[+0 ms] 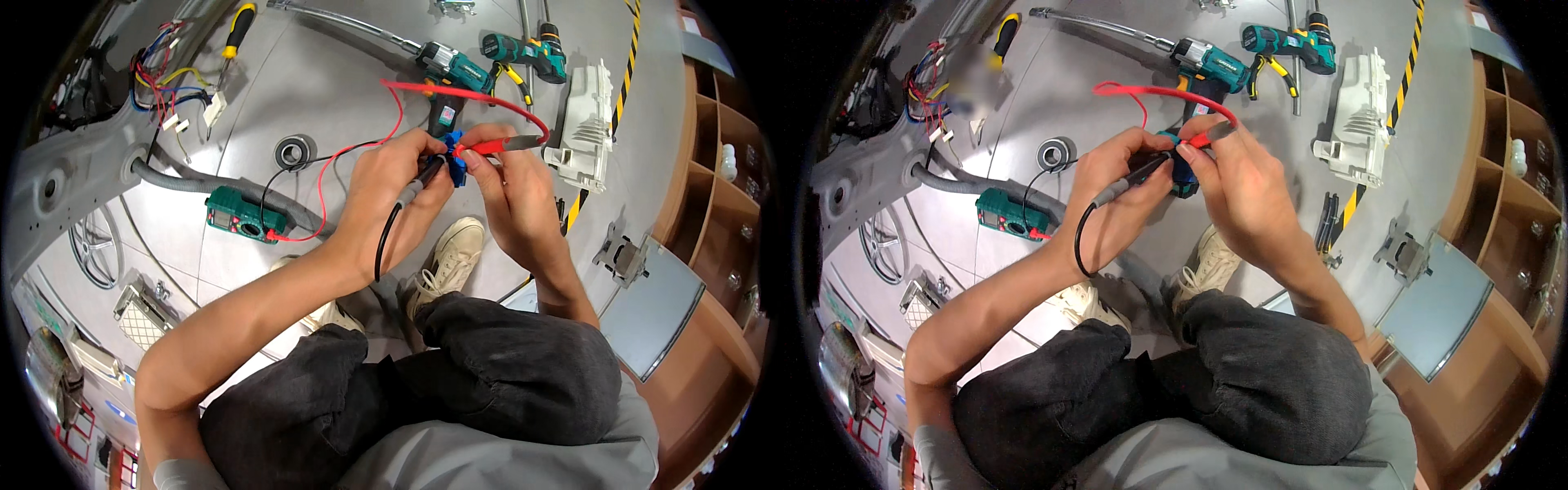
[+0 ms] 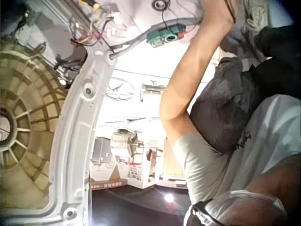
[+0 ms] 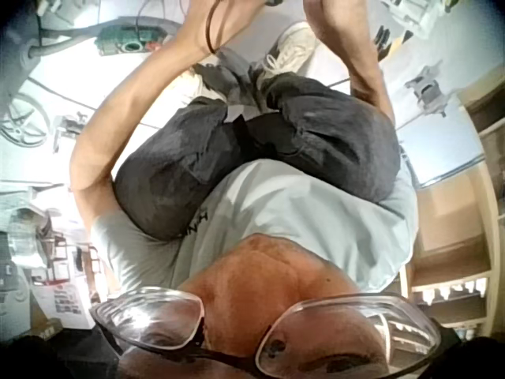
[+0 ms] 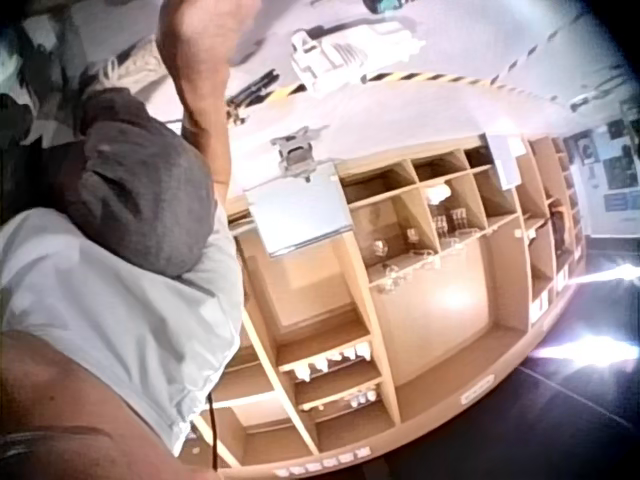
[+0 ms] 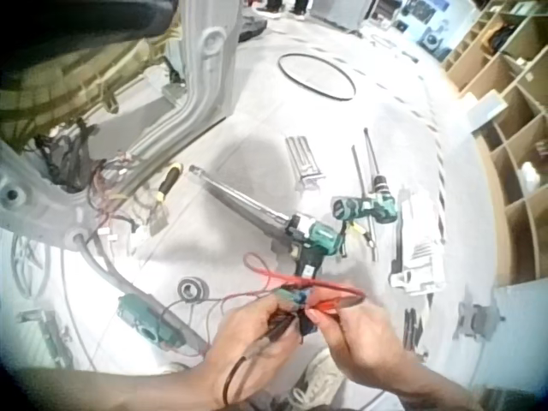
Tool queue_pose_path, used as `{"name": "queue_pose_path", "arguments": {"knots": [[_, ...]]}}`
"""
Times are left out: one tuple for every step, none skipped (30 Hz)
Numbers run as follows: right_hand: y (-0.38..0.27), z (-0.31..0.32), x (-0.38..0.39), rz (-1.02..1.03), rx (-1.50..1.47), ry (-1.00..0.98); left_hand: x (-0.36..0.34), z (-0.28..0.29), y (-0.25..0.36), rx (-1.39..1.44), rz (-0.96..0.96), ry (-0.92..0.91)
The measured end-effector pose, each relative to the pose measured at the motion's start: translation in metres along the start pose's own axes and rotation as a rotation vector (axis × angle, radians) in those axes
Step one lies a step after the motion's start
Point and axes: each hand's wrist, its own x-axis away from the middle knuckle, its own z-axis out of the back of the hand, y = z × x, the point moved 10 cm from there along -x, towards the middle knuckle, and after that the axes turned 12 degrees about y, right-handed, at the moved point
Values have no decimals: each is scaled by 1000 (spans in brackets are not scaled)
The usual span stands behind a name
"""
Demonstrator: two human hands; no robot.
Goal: The person tests a heating element and a blue electronic component by applying multimeter probes to their terminals. The person handles the objects and the meter leads on the floor near appliance parts.
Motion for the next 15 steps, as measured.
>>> {"name": "queue_pose_path", "arguments": {"knots": [[-4,3,-1,33,12,20,0,1,4,-8,-18,5],[-4,4,-2,29,23,23,0,1,8,-16,-37,10],[-5,7,-3,26,35,25,0,2,12,9,-51,25],[-5,7,-3,24,44,25,0,2,16,33,-64,42],[-4,8,-3,19,28,26,0,4,19,58,-76,61],[-3,9,-4,15,11,26,1,4,19,66,-76,59],[-3,11,-4,9,-1,27,2,3,19,78,-76,54],[-6,12,-4,22,6,30,2,3,20,89,-75,49],[-9,14,-4,35,13,32,3,2,21,84,-69,47],[-11,15,-4,48,18,32,4,2,21,76,-60,47],[-14,16,-4,69,26,37,4,2,22,69,-52,48],[-16,17,-5,91,34,41,3,2,24,68,-62,48],[-19,17,-4,112,40,42,3,2,25,65,-69,51],[-21,17,-4,130,60,40,4,3,26,64,-76,54],[-22,17,-4,148,80,39,4,2,27,56,-82,46]]}}
